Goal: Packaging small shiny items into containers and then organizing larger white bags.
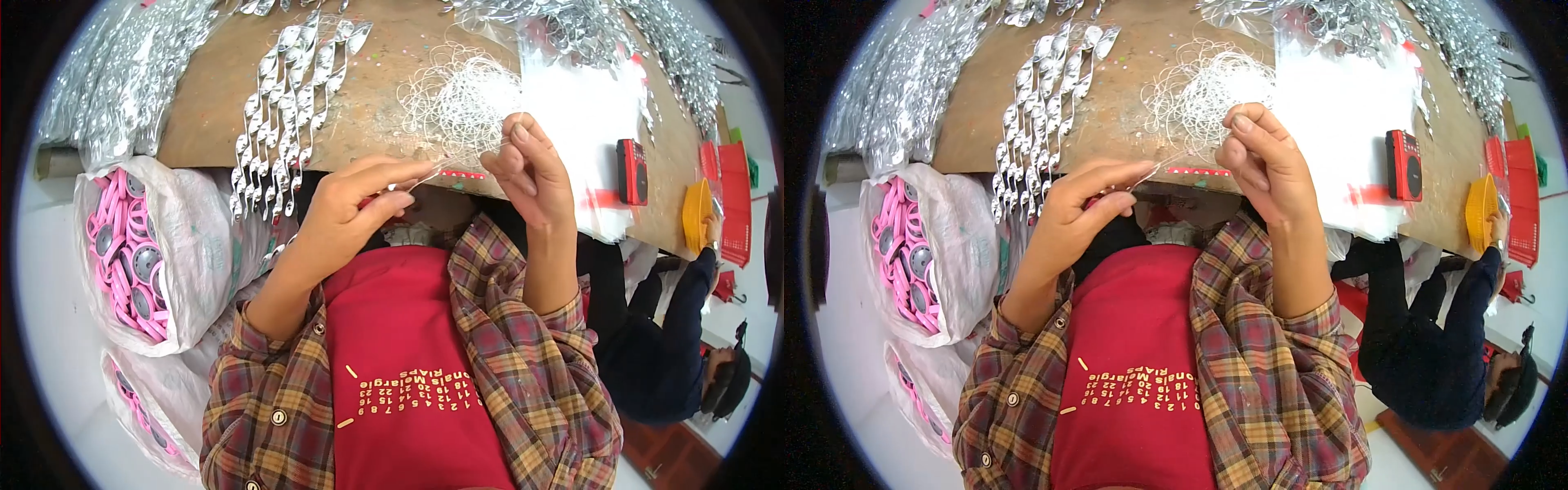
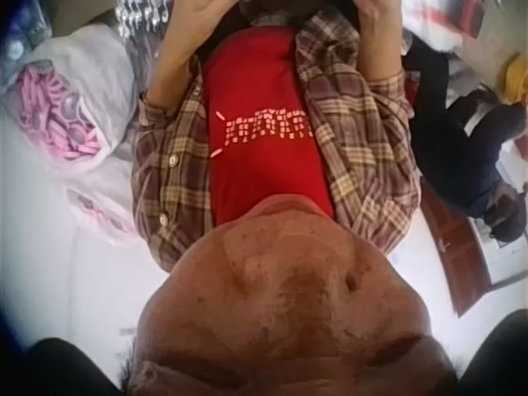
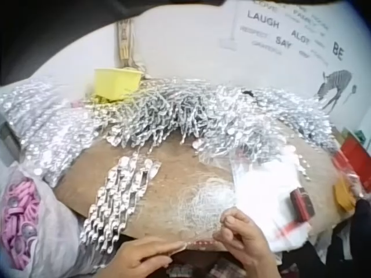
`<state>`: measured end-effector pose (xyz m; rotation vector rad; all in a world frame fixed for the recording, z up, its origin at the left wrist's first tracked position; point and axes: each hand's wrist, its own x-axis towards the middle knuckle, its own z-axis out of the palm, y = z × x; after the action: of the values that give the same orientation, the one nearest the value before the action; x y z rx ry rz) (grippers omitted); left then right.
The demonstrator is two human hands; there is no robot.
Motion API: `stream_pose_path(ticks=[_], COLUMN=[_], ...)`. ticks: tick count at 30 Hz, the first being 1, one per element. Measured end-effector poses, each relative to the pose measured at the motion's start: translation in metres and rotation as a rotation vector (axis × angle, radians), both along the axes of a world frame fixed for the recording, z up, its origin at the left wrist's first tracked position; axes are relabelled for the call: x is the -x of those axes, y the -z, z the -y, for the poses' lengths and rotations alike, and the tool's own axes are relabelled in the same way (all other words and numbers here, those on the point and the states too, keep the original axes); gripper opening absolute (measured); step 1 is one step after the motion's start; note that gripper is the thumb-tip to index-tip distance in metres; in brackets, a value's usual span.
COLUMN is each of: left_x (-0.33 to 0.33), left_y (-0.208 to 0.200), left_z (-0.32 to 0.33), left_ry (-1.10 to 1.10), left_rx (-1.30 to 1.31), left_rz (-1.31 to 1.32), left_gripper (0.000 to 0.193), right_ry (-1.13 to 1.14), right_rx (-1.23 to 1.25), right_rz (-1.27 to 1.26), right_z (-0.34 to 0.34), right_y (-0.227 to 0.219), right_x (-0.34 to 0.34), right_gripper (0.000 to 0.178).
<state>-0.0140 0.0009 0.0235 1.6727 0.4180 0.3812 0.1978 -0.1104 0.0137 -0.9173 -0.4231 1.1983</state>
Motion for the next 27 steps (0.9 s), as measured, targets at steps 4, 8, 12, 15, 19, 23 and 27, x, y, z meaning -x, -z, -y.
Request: stream_pose_path(ticks=[4, 8, 12, 15, 19, 23, 27], left_x=[0.007, 0.013, 0.019, 0.023, 0.029, 0.028, 0.009], left_y=[0.011, 0.024, 0.031, 0.033, 0.036, 0.043, 0.041], left_z=[0.003, 0.001, 0.0, 0.001, -0.002, -0.003, -0.008], left_ry=[0.032, 0.062, 0.099, 0.082, 0.132, 0.21, 0.446], left_rx=[0.132, 0.212, 0.324, 0.353, 0.351, 0.234, 0.381], left_rz=[-0.005, -0.045, -0.083, -0.095, -0.143, -0.084, -0.115], left_gripper=[0.034, 0.036, 0.037, 0.035, 0.035, 0.034, 0.036], right_ry=[-0.005, -0.013, -0.007, -0.003, -0.001, -0.042, -0.182], right_rx=[0.034, 0.046, 0.062, 0.058, 0.018, 0.069, 0.072], right_rz=[0.008, 0.007, 0.004, 0.0, -0.026, 0.003, 0.063], right_z=[-0.002, -0.004, -0.005, -0.005, -0.005, -0.006, -0.006], right_y=[0.005, 0.007, 0.009, 0.011, 0.012, 0.009, -0.002], right_x=[0.0, 0.002, 0.0, -0.001, 0.001, 0.007, 0.029], right_gripper=[0.011, 0.01, 0.011, 0.011, 0.012, 0.011, 0.012])
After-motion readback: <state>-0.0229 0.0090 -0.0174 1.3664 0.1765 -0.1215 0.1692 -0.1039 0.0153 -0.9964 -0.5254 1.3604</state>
